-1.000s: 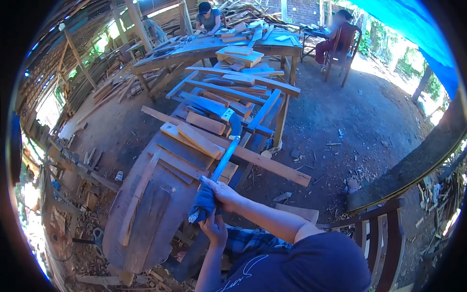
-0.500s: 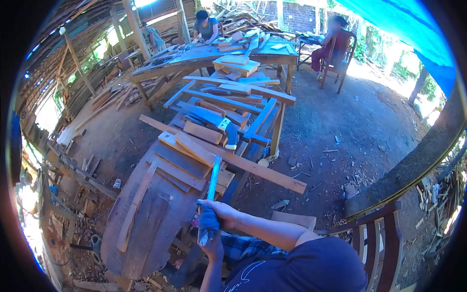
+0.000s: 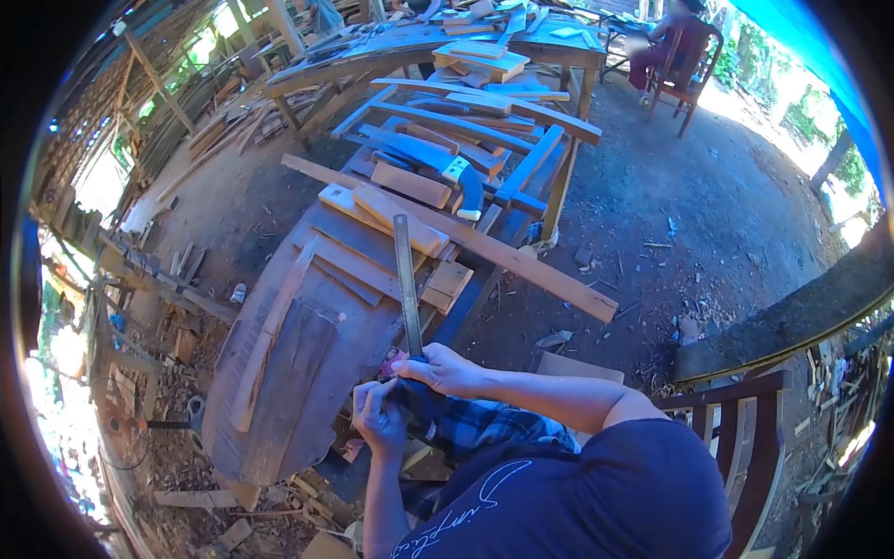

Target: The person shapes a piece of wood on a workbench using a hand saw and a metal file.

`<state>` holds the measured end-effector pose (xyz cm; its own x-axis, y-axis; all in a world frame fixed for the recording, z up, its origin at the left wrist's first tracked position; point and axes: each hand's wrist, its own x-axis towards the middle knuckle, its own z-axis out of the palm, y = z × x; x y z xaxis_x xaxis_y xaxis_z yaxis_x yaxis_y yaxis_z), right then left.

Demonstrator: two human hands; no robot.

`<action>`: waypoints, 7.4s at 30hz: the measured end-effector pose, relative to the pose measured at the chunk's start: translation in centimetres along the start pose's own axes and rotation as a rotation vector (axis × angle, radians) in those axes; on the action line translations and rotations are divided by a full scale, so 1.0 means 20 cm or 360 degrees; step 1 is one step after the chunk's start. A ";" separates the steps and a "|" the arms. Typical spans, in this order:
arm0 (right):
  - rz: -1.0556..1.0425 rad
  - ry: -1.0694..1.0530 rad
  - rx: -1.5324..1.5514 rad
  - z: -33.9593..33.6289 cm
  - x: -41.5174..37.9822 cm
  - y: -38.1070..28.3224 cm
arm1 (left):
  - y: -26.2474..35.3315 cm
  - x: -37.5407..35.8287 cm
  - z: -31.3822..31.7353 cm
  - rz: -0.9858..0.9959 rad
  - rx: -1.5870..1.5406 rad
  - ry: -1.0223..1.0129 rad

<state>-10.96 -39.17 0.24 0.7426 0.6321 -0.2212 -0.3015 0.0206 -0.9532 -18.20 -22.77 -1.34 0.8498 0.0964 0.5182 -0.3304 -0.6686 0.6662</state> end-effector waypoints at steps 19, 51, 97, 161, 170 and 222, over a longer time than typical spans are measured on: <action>-0.0246 0.0791 -0.0653 0.08 0.12 0.02 | 0.10 -0.20 0.30 -0.0965 -0.1110 0.0144; 0.0093 -0.0352 0.0729 -0.08 0.13 0.08 | 0.06 -0.04 0.23 -0.1280 -0.1952 0.0239; -0.0258 0.0440 -0.0027 -0.08 0.20 0.29 | -0.54 -1.19 -0.34 -0.1480 -0.0057 -0.0448; -0.0015 0.0261 0.0460 -0.19 0.20 0.33 | -0.13 -0.67 0.01 -0.1039 -0.0372 -0.0610; -0.0001 0.0232 0.0524 -0.19 0.21 0.33 | -0.09 -0.67 0.02 -0.1391 -0.0982 -0.0308; 0.0107 0.0337 0.0342 -0.23 0.18 0.34 | -0.58 0.50 -0.53 -0.0215 0.1301 0.0283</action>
<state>-7.54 -40.24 -7.97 0.8180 0.4627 -0.3417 -0.4570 0.1621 -0.8746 -10.25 -6.21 1.88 0.7608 0.2824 0.5844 0.2282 -0.9593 0.1665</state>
